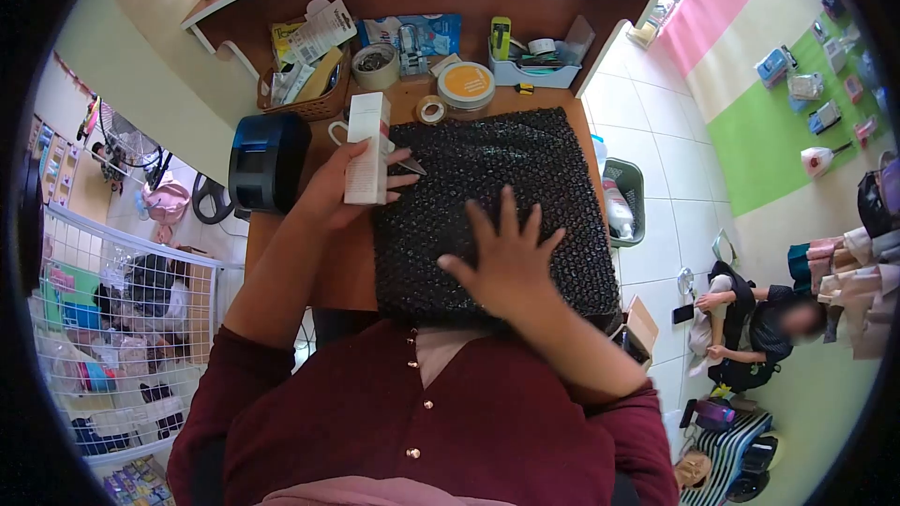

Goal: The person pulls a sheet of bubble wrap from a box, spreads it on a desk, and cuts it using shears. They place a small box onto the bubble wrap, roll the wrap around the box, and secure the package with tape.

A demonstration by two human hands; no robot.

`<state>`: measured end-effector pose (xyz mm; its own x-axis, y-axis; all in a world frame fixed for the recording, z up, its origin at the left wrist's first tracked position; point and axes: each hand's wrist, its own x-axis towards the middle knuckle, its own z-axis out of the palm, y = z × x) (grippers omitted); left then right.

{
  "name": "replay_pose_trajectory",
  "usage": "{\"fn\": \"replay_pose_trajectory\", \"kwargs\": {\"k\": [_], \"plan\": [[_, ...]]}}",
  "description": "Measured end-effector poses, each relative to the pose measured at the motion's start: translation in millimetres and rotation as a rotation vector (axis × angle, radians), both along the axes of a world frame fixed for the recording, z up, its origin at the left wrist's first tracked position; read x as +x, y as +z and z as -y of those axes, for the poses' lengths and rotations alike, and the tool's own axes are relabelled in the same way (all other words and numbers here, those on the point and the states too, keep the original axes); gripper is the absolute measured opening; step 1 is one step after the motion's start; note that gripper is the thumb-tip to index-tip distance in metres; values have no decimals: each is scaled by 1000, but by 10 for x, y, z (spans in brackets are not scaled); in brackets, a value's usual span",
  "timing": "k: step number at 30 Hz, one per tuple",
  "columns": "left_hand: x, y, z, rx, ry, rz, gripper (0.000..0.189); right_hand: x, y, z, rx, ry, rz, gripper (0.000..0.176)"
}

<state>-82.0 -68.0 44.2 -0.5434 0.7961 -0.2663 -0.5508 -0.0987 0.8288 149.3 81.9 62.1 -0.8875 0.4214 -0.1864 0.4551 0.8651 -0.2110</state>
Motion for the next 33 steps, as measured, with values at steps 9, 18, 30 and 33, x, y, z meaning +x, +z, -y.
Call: {"fn": "replay_pose_trajectory", "kwargs": {"k": [9, 18, 30, 33], "plan": [[-47, -66, -326, 44, 237, 42, 64, 373, -209, -258, 199, 275, -171, 73], [-55, -192, -175, -48, 422, -185, 52, 730, -36, -961, 26, 640, -12, 71], [557, 49, -248, 33, -137, -80, 53, 128, -176, -705, 141, 489, -95, 79], [570, -118, -153, -48, -93, 1, 56, 31, -271, -890, 76, 524, -150, 80]]}}
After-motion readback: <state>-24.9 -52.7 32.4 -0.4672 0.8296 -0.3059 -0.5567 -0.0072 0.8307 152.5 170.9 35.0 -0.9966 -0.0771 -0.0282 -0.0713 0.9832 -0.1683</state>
